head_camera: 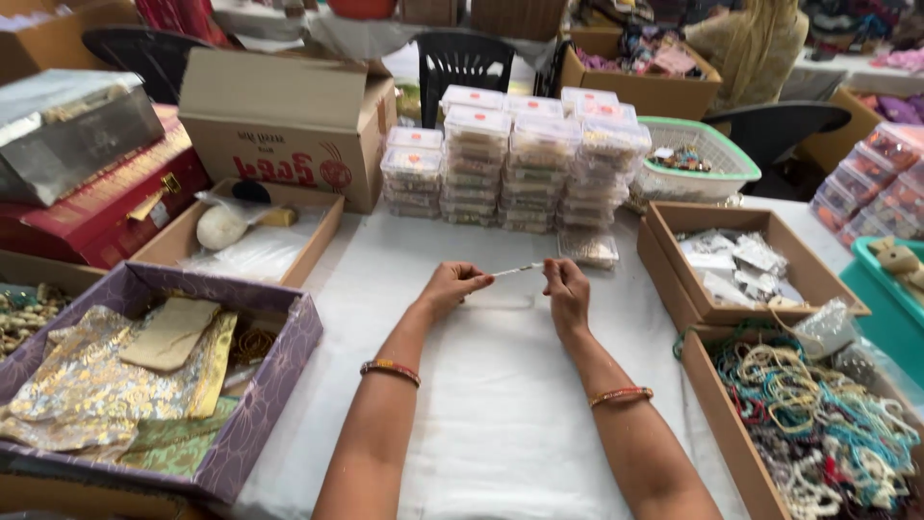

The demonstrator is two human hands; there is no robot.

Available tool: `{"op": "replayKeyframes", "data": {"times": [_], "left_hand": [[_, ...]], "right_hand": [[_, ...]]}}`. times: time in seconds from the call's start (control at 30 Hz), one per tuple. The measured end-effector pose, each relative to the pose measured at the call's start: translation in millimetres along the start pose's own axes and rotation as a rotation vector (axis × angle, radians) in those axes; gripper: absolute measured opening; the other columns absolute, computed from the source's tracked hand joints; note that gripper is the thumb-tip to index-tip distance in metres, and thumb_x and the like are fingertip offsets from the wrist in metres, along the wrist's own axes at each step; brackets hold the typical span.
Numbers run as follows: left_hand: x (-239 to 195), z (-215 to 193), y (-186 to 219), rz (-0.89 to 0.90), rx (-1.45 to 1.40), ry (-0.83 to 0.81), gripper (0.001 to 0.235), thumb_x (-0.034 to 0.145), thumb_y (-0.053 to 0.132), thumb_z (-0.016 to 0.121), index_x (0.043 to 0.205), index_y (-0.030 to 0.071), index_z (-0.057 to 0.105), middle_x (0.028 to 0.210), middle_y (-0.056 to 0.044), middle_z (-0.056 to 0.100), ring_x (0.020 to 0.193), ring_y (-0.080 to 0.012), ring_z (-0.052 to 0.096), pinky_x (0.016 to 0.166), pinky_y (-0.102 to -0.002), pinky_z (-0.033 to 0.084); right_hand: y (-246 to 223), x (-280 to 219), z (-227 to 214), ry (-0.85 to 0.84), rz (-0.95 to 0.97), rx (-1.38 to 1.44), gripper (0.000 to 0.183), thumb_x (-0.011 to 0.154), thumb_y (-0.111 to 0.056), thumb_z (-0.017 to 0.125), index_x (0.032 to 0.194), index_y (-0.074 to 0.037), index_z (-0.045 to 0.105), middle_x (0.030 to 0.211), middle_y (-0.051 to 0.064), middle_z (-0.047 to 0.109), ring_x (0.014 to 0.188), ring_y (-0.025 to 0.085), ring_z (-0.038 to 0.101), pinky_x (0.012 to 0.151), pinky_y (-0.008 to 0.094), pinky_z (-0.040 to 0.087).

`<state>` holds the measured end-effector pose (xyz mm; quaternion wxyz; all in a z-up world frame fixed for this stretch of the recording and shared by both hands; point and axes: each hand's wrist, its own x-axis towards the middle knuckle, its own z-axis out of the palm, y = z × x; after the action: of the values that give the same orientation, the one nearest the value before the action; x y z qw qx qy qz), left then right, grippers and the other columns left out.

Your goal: The person organizes jewelry at a table, coiling a beaded necklace and placing it into a small plastic bag. They then wrap the bag in a gold-patterned cloth, place it into a small plastic container, and close the lid. Finally, they pick up a white beaded necklace from a box and coil it on the table.

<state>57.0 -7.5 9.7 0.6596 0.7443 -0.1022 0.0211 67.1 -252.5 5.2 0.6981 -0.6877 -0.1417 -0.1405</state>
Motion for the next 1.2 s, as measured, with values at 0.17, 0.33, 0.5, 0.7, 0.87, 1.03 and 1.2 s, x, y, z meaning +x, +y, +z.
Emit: {"op": "replayKeyframes", "data": {"times": [0.17, 0.33, 0.5, 0.7, 0.87, 1.03, 1.2], "left_hand": [[-13, -10, 7, -0.073, -0.166, -0.011, 0.035, 0.091, 0.042, 0.078, 0.077, 0.012, 0.066, 0.063, 0.005, 0.054, 0.058, -0.0073, 0.046, 0.056, -0.026, 0.043], [-21, -20, 7, 0.041, -0.503, 0.016, 0.023, 0.094, 0.030, 0.076, 0.081, 0.014, 0.064, 0.070, 0.005, 0.058, 0.066, -0.0078, 0.055, 0.081, -0.029, 0.058], [-27, -5, 21, 0.030, -0.630, -0.002, 0.010, 0.094, 0.023, 0.070, 0.093, 0.012, 0.073, 0.078, 0.004, 0.068, 0.069, -0.0091, 0.061, 0.085, -0.031, 0.063], [-21, 25, 19, 0.049, -0.230, -0.100, 0.017, 0.093, 0.019, 0.073, 0.107, 0.013, 0.079, 0.089, 0.002, 0.075, 0.075, -0.0046, 0.060, 0.065, -0.024, 0.048], [-15, 14, 7, 0.024, -0.159, -0.085, 0.018, 0.089, 0.027, 0.078, 0.097, 0.010, 0.079, 0.080, 0.003, 0.073, 0.067, -0.0057, 0.060, 0.059, -0.023, 0.050], [-18, -4, 10, -0.035, -0.138, -0.070, 0.025, 0.090, 0.033, 0.080, 0.087, 0.009, 0.076, 0.067, 0.003, 0.065, 0.059, -0.0070, 0.053, 0.055, -0.024, 0.047], [-19, 2, 15, -0.065, -0.199, -0.081, 0.031, 0.094, 0.039, 0.074, 0.084, 0.010, 0.073, 0.061, 0.004, 0.059, 0.057, -0.0080, 0.053, 0.058, -0.024, 0.048]], "right_hand": [[4, -6, 0, 0.176, -0.112, 0.012, 0.034, 0.102, -0.040, 0.067, 0.090, -0.009, 0.062, 0.075, -0.003, 0.055, 0.066, 0.005, 0.050, 0.062, 0.022, 0.050], [2, -3, 0, 0.216, -0.063, 0.107, 0.033, 0.102, -0.040, 0.067, 0.089, -0.011, 0.060, 0.073, -0.005, 0.053, 0.063, 0.005, 0.049, 0.061, 0.023, 0.050], [16, -2, -6, 0.332, 0.053, 0.072, 0.031, 0.107, -0.030, 0.068, 0.091, -0.005, 0.057, 0.074, 0.003, 0.054, 0.067, 0.011, 0.049, 0.063, 0.026, 0.044], [-26, -24, 28, -0.109, -0.446, -0.147, 0.033, 0.102, -0.022, 0.066, 0.126, -0.001, 0.057, 0.118, 0.007, 0.063, 0.112, 0.016, 0.057, 0.099, 0.031, 0.047], [23, -8, 14, -0.157, -0.117, -0.158, 0.029, 0.105, -0.035, 0.061, 0.094, -0.008, 0.063, 0.085, 0.002, 0.060, 0.074, 0.012, 0.056, 0.065, 0.027, 0.055], [19, 6, -20, 0.235, -0.205, 0.052, 0.028, 0.109, -0.034, 0.057, 0.092, -0.012, 0.057, 0.084, -0.002, 0.054, 0.071, 0.008, 0.050, 0.063, 0.023, 0.051], [28, 8, -25, 0.371, -0.123, 0.127, 0.024, 0.109, -0.027, 0.060, 0.093, -0.010, 0.056, 0.095, -0.001, 0.061, 0.081, 0.008, 0.052, 0.070, 0.025, 0.049]]}}
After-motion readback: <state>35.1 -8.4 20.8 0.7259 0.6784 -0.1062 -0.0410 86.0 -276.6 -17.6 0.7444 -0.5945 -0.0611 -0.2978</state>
